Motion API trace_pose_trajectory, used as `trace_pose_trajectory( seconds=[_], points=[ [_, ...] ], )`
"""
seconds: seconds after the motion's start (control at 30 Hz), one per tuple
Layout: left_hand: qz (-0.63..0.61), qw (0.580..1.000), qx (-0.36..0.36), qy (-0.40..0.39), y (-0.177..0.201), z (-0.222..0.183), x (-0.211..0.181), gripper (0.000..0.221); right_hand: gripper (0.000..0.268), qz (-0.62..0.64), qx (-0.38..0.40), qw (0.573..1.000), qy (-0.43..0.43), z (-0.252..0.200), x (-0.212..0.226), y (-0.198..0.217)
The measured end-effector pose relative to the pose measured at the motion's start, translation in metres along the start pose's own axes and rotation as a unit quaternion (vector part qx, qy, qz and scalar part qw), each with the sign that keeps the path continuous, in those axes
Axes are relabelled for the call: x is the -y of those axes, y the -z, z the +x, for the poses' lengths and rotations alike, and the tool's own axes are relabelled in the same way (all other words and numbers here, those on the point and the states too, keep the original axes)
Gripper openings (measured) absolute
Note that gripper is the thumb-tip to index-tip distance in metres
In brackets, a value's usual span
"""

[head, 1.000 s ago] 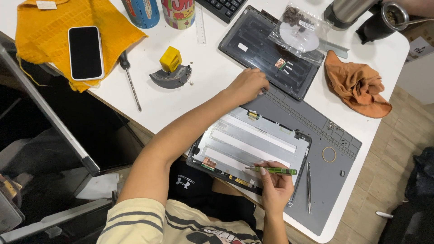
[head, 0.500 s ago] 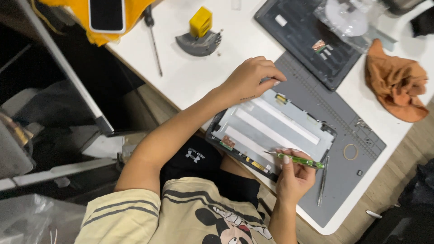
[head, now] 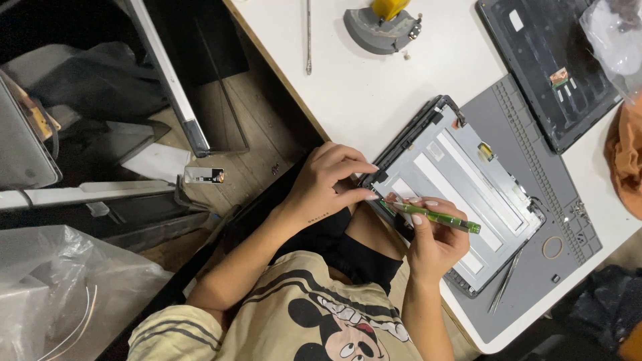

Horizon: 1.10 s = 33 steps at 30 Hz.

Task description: The person is unscrewing the screen bezel from a laptop using a precision screwdriver and then lifting the screen assembly.

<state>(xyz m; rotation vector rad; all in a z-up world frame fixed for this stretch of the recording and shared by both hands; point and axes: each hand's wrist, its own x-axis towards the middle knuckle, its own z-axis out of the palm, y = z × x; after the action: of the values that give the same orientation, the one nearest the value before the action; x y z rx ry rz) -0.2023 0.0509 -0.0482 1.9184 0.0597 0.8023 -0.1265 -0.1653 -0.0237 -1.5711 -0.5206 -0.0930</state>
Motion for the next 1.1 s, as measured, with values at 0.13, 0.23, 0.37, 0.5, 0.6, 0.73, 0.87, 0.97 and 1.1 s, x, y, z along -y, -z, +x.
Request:
trace_pose_trajectory(
  seconds=[0.13,0.23,0.37,0.5,0.6,0.73,0.87,0.97,1.1],
  points=[
    [0.045,0.999,0.014,-0.019,-0.004,-0.013,0.011,0.054,0.029,-0.027,0.03,0.999,0.022,0.004,-0.004,-0.015],
    [0.052,0.998,0.008,-0.018,-0.006,-0.015,0.013,0.051,0.027,-0.054,0.042,0.997,0.03,0.007,-0.004,-0.023],
    [0.034,0.999,0.022,-0.003,-0.005,-0.018,0.008,0.047,0.026,-0.081,0.052,0.994,0.045,0.006,-0.007,-0.019],
    [0.033,0.999,0.027,-0.002,-0.002,-0.014,0.006,0.042,0.024,-0.098,0.055,0.992,0.059,0.007,0.004,-0.029],
    [0.03,0.999,0.032,0.005,0.001,-0.014,0.003,0.041,0.024,-0.107,0.053,0.991,0.068,0.008,0.009,-0.032],
    [0.029,0.999,0.028,0.006,0.001,-0.013,0.005,0.04,0.026,-0.104,0.044,0.991,0.069,0.007,-0.008,-0.018],
    [0.028,0.999,0.029,0.004,0.0,-0.013,0.006,0.039,0.025,-0.084,0.042,0.993,0.067,0.007,-0.013,-0.018],
    [0.029,0.999,0.033,0.005,0.0,-0.012,0.004,0.038,0.024,-0.094,0.048,0.992,0.066,0.006,-0.01,-0.019],
    [0.034,0.998,0.046,0.01,0.001,-0.011,0.004,0.036,0.024,-0.128,0.074,0.986,0.077,0.007,0.006,-0.029]
  ],
)
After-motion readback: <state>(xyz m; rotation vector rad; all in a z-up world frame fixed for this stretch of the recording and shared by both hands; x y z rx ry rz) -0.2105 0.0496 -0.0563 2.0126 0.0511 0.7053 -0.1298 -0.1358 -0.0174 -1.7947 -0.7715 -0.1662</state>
